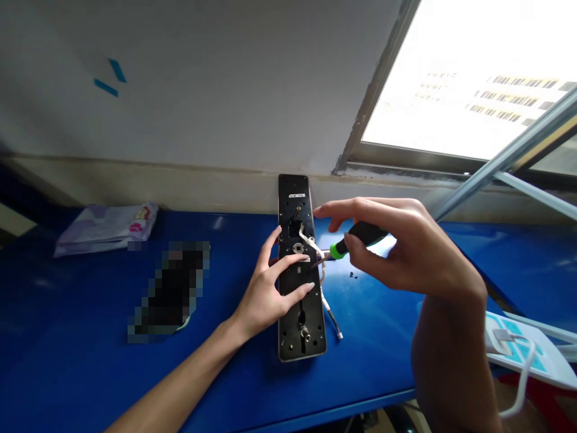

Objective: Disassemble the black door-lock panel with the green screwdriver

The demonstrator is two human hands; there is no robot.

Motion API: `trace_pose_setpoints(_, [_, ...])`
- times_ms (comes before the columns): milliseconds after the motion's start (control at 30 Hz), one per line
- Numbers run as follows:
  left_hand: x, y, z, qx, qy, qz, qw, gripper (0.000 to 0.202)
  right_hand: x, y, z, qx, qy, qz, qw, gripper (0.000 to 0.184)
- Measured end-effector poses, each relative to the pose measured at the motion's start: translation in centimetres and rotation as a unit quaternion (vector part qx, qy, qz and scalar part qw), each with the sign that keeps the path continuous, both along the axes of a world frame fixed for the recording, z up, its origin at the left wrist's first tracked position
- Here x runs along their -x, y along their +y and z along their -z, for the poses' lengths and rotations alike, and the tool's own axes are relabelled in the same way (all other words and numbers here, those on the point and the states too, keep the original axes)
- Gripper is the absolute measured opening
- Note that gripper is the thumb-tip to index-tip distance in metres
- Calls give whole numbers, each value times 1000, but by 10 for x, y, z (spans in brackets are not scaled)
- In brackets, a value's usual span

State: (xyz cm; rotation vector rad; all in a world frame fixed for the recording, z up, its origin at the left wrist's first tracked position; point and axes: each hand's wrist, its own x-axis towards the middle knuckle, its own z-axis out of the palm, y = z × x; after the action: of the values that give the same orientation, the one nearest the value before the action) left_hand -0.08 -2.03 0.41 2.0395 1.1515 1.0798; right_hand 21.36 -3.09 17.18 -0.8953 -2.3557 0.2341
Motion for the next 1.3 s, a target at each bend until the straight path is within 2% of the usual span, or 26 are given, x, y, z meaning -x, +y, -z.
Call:
trace_pose_setpoints(100, [0, 0, 0, -4, 2, 0, 1000, 37, 1, 0, 0, -2, 9, -20, 1000, 53])
trace_pose_setpoints(267, [0, 1, 1, -8, 8, -6, 1000, 39, 2, 3, 1, -26, -5, 45, 999, 24])
trace_pose_setpoints(400, [0, 0, 1, -5, 7, -2, 1000, 38, 1, 4, 0, -32, -14, 60, 998, 22])
trace_pose_setpoints(567, [0, 0, 0, 2, 2, -3, 1000, 37, 1, 3, 0, -22, -12, 41, 999, 17])
trace_pose_setpoints(733, [0, 0, 0, -1, 3, -3, 1000, 39, 1, 3, 0, -8, -9, 26, 1000, 21])
trace_pose_setpoints(867, [0, 1, 1, 0, -4, 1, 1000, 39, 0, -1, -1, 2, -17, -2, 1000, 46])
trace_pose_setpoints(933, [1, 1, 2, -1, -2, -2, 1000, 39, 0, -1, -1, 5, -12, -7, 1000, 49])
trace_pose_setpoints(1133, [1, 1, 2, 5, 2, 0, 1000, 40, 2, 3, 1, -16, -7, 52, 999, 25])
trace_pose_setpoints(1300, [1, 1, 2, 2, 4, -3, 1000, 39, 1, 4, 1, -25, -6, 45, 999, 19])
